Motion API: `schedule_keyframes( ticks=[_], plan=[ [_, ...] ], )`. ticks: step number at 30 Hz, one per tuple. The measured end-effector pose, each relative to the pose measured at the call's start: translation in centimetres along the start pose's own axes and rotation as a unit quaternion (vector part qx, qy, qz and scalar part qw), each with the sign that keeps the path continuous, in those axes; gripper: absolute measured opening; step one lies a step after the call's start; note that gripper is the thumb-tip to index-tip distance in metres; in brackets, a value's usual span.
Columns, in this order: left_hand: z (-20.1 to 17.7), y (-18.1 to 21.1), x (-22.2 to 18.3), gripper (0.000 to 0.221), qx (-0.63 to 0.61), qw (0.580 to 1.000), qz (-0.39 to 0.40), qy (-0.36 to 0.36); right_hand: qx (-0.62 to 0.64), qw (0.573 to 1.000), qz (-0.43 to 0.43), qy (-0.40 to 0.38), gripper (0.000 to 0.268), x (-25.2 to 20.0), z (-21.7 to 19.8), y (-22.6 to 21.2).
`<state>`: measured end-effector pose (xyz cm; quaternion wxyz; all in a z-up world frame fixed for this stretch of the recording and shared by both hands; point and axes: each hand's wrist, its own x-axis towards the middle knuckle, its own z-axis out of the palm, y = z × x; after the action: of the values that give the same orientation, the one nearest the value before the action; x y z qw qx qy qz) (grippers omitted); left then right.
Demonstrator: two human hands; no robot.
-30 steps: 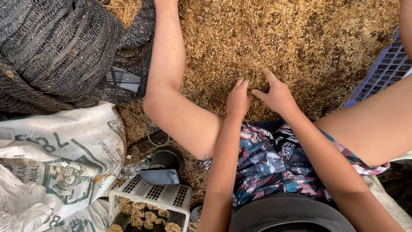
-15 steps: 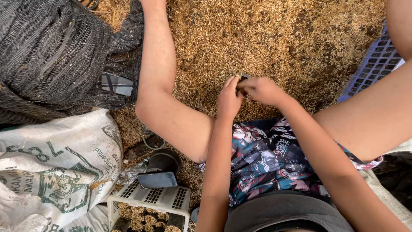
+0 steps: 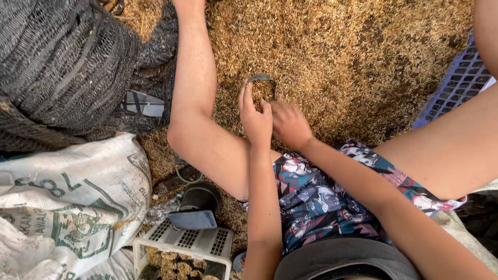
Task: The person scoops granular material from a large pile and packs it into a small flexible pouch. The person folds the pouch closed and places it into a nearby white plastic crate. The person repeats this process multiple times.
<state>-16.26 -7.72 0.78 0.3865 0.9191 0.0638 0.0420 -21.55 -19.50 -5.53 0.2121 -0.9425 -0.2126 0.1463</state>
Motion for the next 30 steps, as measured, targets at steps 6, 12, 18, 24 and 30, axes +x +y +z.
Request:
schedule_keyframes(
  ticks=[6,12,18,24,30],
  plan=[
    [0.8,-0.5,0.4,0.052,-0.001,0.999,-0.04,-0.019,-0.179,0.98,-0.012,-0.082,0.045,2.6,0.0,4.4],
    [1.8,0.0,0.3,0.055,0.002,0.991,-0.095,-0.094,-0.004,0.955,0.293,-0.044,0.092,3.1,-5.5,12.2],
    [4.1,0.1,0.4,0.059,-0.069,0.981,-0.124,-0.133,0.036,0.952,0.285,-0.103,0.091,1.2,-6.4,10.8],
    [4.8,-0.2,0.8,0.062,-0.109,0.978,-0.112,-0.141,-0.149,0.938,0.159,-0.269,0.075,1.6,-3.6,6.1],
    [5.1,1.4,0.1,0.066,-0.129,0.943,-0.204,-0.231,0.134,0.897,0.308,-0.289,0.078,0.2,-5.8,8.8]
  ],
)
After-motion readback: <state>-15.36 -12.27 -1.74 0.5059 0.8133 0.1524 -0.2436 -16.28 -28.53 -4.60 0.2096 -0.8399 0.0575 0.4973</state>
